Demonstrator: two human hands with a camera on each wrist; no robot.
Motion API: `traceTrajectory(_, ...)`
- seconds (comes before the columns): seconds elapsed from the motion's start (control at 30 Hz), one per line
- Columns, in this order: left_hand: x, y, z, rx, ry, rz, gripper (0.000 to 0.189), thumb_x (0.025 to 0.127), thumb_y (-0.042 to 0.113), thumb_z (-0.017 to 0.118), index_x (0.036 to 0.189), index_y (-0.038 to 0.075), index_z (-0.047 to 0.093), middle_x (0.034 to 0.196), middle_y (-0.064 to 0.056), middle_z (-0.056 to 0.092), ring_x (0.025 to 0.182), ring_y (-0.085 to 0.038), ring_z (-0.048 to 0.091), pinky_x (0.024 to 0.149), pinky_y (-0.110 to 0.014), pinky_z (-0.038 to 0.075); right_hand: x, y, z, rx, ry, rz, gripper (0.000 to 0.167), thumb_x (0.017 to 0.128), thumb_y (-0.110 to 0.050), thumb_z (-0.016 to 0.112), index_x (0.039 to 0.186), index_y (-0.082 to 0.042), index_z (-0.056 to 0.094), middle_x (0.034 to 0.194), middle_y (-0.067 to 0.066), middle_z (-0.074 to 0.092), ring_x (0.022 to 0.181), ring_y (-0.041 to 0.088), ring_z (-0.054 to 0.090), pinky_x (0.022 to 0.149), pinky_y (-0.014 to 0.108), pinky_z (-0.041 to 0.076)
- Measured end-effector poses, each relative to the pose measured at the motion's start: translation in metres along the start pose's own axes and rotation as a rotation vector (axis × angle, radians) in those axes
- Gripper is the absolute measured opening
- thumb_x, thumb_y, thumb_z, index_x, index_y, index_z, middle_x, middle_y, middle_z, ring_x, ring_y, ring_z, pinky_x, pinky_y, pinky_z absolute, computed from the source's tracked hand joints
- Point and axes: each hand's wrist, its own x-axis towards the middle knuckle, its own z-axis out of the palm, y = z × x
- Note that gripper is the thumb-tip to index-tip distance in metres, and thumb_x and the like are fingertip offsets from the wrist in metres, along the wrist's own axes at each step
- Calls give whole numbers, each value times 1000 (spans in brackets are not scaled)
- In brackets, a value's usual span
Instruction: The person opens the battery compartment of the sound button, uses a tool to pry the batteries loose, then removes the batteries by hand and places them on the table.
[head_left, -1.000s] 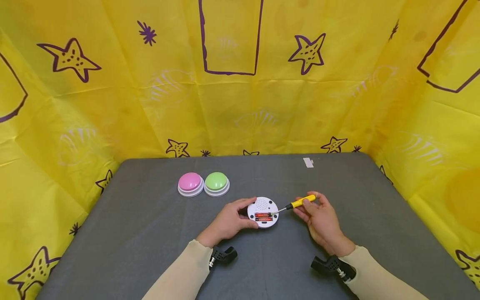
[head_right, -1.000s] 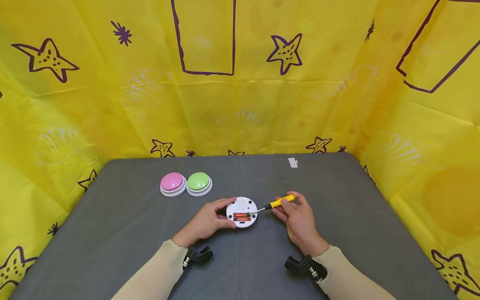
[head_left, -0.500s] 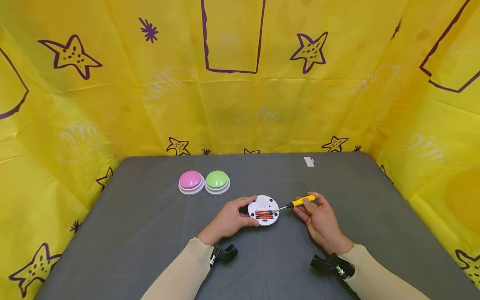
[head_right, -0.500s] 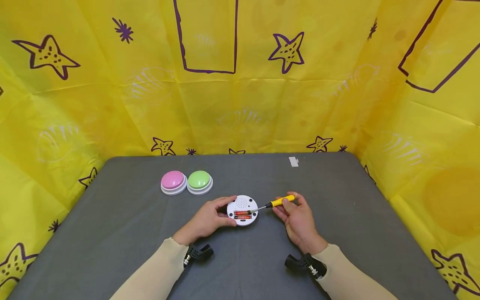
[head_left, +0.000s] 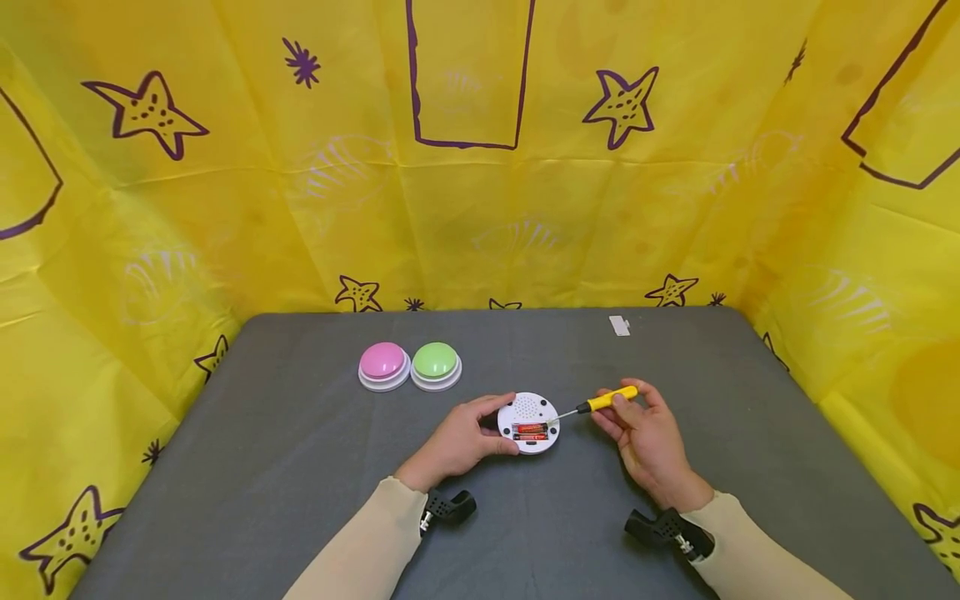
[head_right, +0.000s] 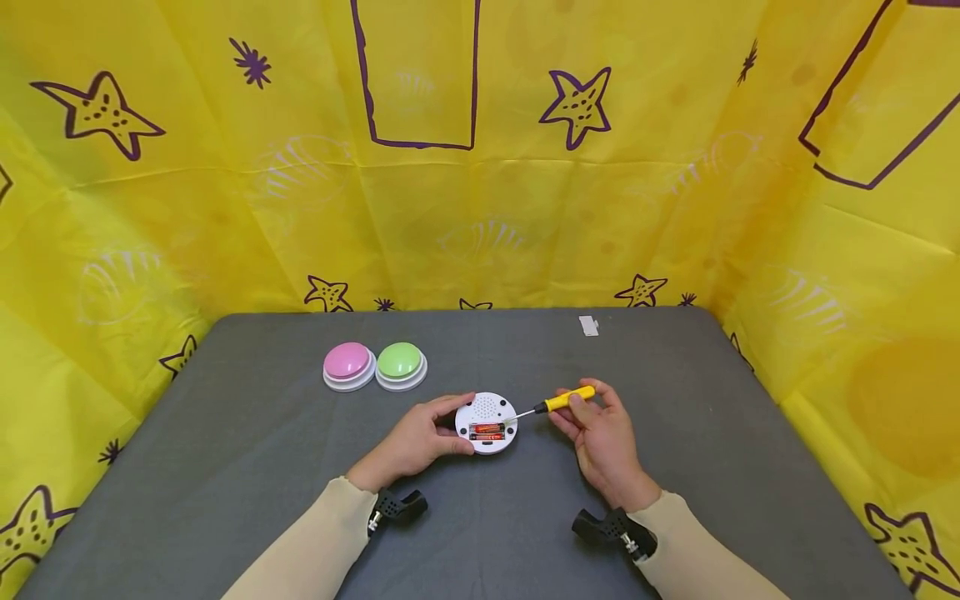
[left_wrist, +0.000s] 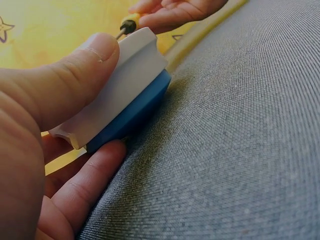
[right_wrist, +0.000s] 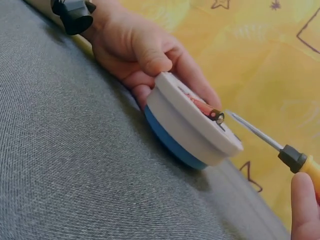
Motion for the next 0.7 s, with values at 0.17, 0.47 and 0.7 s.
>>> traceTrajectory(0.17,0,-1,0,12,-4,-17,80,76,36,88,146,20,53,141,-1,54,122,-14,52,99,-33,46,-1,0,0,21,-31,-13,32,102,-1,54,127,-3,36,110,16,67,92,25,70,84,39,55)
traceTrajectory(0.47,1,-1,0,3,-11,-26,81,76,36,88,147,20,53,142,1,54,121,-12,52,99,-31,46,0,-6,-6,125,-76,-15,12,102,0,53,112,-7,49,110,13,63,101,24,67,90,35,53)
traceTrajectory(0.7,0,-1,0,4,-12,-16,80,77,35,88,147,20,53,142,1,54,121,-12,52,99,-31,46,7,-25,-18,263,-117,60,23,103,5,46,85,-3,56,104,12,57,103,27,67,97,32,47)
